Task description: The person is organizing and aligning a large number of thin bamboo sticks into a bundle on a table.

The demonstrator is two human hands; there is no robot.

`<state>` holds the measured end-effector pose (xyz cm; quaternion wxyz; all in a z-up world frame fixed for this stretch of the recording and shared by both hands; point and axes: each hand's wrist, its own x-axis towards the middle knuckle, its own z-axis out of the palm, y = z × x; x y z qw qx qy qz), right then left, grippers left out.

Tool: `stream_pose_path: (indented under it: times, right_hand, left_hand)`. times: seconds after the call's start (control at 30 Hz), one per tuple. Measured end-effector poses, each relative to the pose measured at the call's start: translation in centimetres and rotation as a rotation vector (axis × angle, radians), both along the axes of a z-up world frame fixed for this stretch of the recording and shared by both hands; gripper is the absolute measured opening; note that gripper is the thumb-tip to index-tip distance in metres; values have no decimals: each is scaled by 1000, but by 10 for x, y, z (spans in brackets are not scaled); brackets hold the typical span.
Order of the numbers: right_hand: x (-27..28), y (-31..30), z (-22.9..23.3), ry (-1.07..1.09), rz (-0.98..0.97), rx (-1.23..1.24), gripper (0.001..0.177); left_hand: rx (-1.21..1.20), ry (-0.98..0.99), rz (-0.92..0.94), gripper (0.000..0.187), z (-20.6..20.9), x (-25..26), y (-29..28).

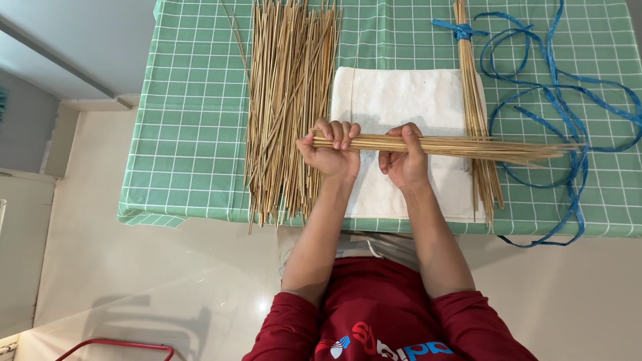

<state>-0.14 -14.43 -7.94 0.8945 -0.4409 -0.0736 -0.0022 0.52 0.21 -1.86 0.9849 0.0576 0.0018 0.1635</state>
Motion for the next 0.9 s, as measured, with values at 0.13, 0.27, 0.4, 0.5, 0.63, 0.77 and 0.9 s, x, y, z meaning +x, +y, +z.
stream_pose_path:
  times: [0.13,0.27,0.4,0.5,0.63,0.77,0.9]
  right_hand:
    - [1,-1,-4,-15,12,-25,28]
    - [3,-2,-9,-64,46,-40,30]
    - [3,-3,-11,-38,135,-65,45]
    - [5,-4,-17,-20,158,-52,51]
    - [6,-7,-19,-9,206,-48,55]
    - [5,-6,-17,18,239,-50,58]
    - [7,-8,-17,25,205,-43,55]
  left_hand:
    - [-9,-16,2,35,5,-3,2]
    - [-32,17,-32,44,0,-3,6]
    - [-23,52,-41,48,18,-9,9]
    - [-41,37,-66,48,5,-4,11]
    - [-53,50,-85,49,-6,0,14]
    - [-61,50,-66,51,0,-5,14]
    - [-82,62,-50,58,20,-14,11]
